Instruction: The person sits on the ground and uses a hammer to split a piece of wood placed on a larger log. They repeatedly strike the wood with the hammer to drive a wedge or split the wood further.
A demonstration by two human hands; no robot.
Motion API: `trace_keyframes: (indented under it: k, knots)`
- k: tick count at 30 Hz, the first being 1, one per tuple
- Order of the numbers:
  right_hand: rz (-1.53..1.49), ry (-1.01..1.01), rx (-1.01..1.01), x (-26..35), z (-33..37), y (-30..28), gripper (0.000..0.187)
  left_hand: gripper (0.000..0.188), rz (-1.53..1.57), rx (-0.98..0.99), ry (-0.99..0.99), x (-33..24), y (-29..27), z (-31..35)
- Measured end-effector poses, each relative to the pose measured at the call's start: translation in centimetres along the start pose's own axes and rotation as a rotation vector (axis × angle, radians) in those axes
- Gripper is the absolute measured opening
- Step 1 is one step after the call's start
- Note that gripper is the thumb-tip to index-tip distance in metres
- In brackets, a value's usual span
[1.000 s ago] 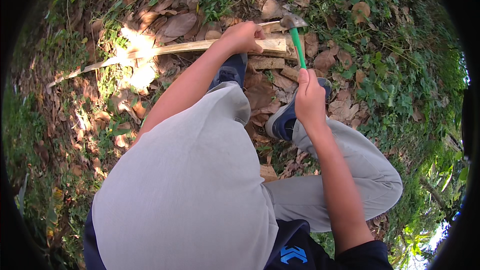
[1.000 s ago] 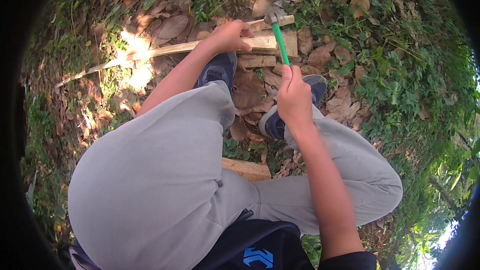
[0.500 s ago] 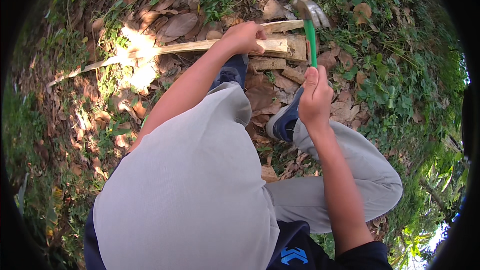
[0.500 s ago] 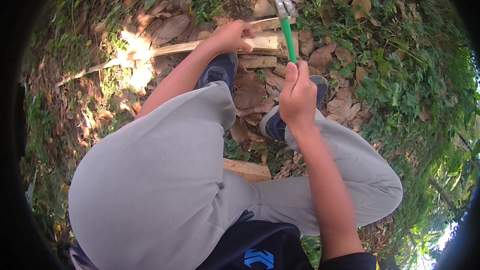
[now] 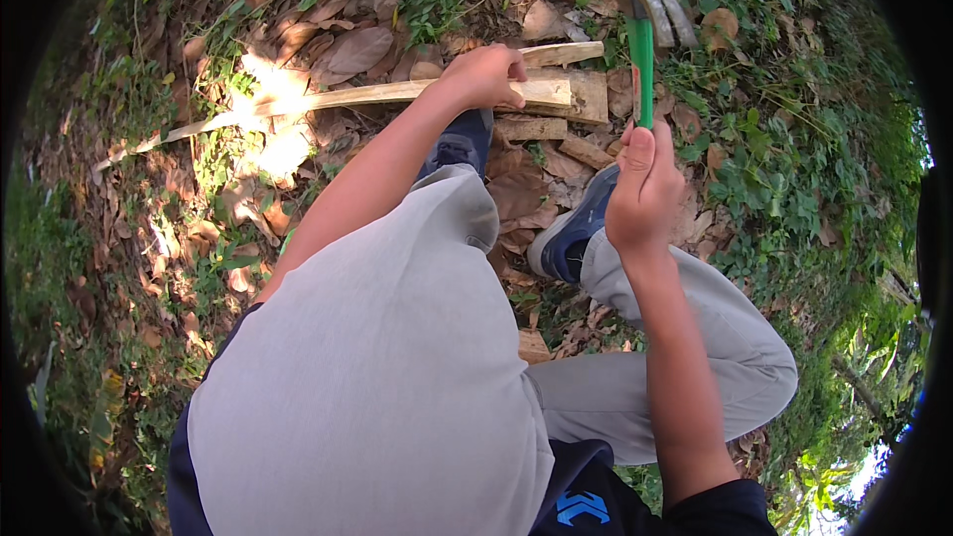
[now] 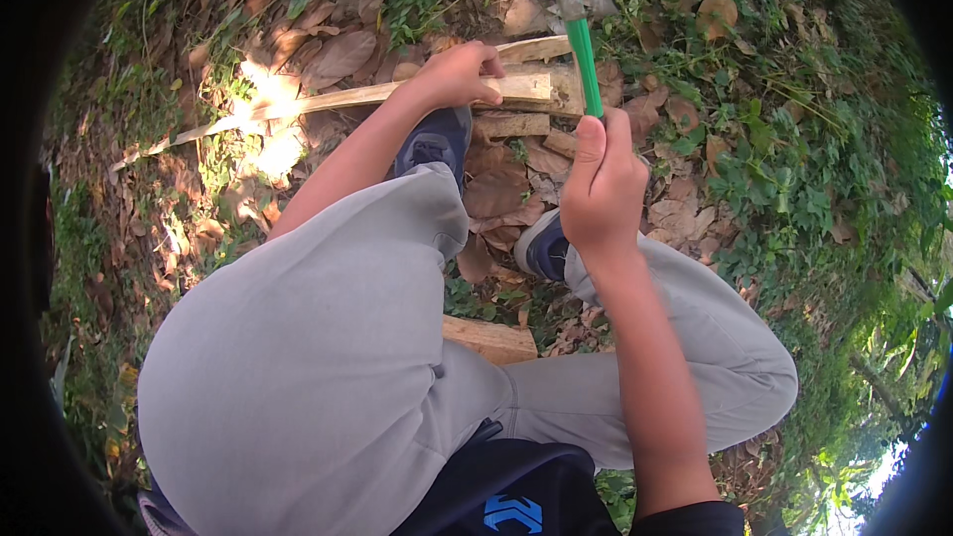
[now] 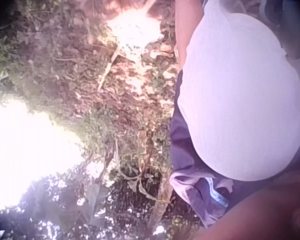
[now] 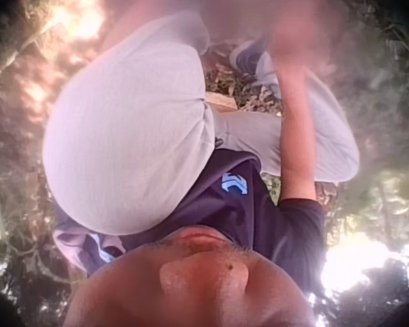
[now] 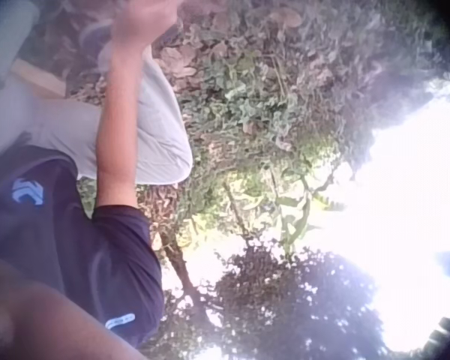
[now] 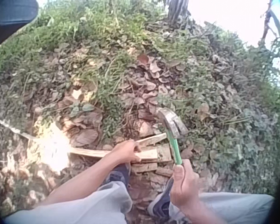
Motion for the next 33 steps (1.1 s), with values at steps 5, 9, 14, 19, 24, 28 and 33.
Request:
trace_keyframes:
  k: [5, 9, 14, 19, 24, 28, 33]
  knots:
    - [0.346, 0.174, 0.229, -7.2, 2.2, 4.3, 0.035, 0.045, 0.007, -0.017, -0.008, -0.6, 0.0, 0.3]
    - [0.301, 0.125, 0.243, -1.9, 0.4, 1.1, 0.036, 0.044, 0.012, -0.012, 0.002, 0.5, 0.2, 0.3]
    - [0.070, 0.019, 0.072, 2.0, -0.8, -1.0, 0.031, 0.044, 0.028, 0.015, -0.023, 0.1, -0.3, 0.3]
    - [0.213, 0.180, 0.241, -6.4, 2.4, 3.9, 0.036, 0.043, 0.027, 0.002, -0.013, -0.7, -0.1, 0.4]
    - [0.258, 0.236, 0.336, -3.3, 0.7, 2.0, 0.043, 0.044, 0.023, 0.005, -0.004, 0.2, -0.1, 0.5]
    - [0.055, 0.032, 0.090, 1.9, -0.9, -1.2, 0.037, 0.045, 0.013, -0.003, 0.000, 0.2, -0.2, 0.4]
    - [-0.020, 0.025, 0.016, -1.9, 0.8, 1.5, 0.040, 0.041, 0.032, 0.019, -0.021, -0.4, -0.2, 0.1]
Point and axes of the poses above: each hand's wrist, its own z-axis away from the middle knuckle, its own y-axis out of the palm, x = y × z, the point moved 1 cm from there along -z, towards the middle knuckle, and after that the axes turned 10 degrees about z, right-handed, at the moved point
